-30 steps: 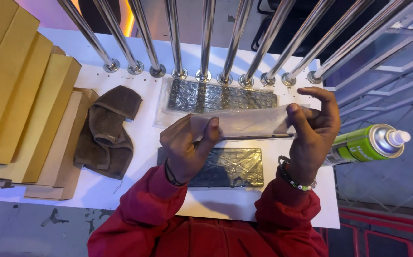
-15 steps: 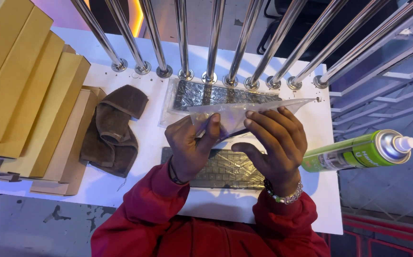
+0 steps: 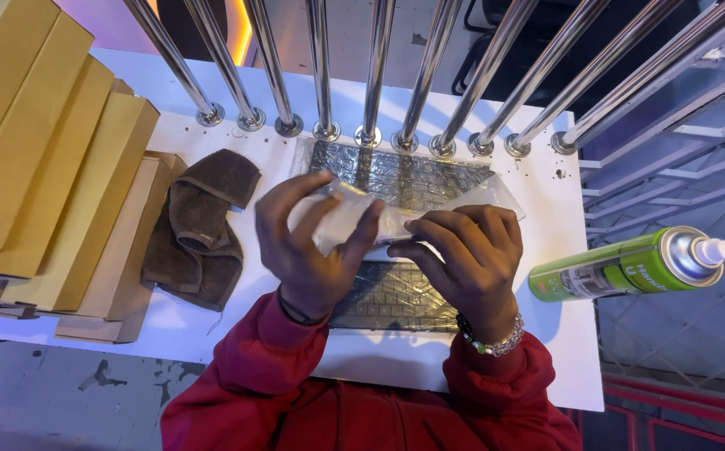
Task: The person removes keyboards from plastic sleeves on a desk, then walks to a shelving unit to place a keyboard and retrieves another one in a sleeve.
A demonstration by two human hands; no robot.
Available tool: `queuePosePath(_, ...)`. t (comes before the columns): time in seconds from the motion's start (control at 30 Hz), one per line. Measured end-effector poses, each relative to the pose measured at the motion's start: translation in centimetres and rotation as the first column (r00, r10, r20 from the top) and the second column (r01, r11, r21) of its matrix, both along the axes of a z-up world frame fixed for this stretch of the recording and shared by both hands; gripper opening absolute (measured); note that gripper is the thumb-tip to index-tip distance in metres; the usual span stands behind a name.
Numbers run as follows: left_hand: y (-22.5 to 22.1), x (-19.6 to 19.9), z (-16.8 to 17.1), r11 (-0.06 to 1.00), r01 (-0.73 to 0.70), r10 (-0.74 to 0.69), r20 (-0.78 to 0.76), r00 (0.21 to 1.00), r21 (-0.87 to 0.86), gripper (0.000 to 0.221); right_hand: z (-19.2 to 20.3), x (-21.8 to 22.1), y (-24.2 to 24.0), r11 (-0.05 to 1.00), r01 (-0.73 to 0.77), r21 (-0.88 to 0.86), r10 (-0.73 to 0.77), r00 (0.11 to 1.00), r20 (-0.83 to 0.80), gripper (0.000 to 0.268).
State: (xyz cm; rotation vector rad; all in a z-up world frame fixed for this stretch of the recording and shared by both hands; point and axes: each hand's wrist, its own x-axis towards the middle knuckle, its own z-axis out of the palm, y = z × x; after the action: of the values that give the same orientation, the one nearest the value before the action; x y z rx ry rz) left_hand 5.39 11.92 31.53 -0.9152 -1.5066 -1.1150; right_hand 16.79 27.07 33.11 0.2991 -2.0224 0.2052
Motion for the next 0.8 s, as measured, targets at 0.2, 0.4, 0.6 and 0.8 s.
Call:
queuePosePath(0.2, -0.1, 3.3, 2.3, 0.918, -0.119, 0.019, -0.259, 0.966, -0.377, 0.02, -3.0, 0.3, 1.7, 1.0, 0.004, -0.028, -0.004, 1.0, 0.005, 0.041)
queuePosePath(0.4, -1.8, 3.3, 3.8, 0.815, 0.026, -0.106, -0.106, 0.989, -0.579, 0.031, 1.3, 1.8, 0.8, 0.999, 0.042, -0.021, -0.037, 0.979, 0.201, 0.035)
queuePosePath(0.6, -1.4, 1.5, 2.5, 0.69, 0.476, -0.393, 0.27, 0.879, -0.545, 0.053, 1.2, 2.4, 3.0, 0.995, 0.064, -0.08, -0.045, 0.975, 0.219, 0.032)
queuePosePath(0.8, 0.8, 1.5, 1.4, 0.688, 0.68, -0.559, 0.411, 0.72, -0.255, 0.012, 2.0, 4.0, 3.5, 0.993, 0.108, -0.035, -0.088, 0.928, 0.361, 0.018)
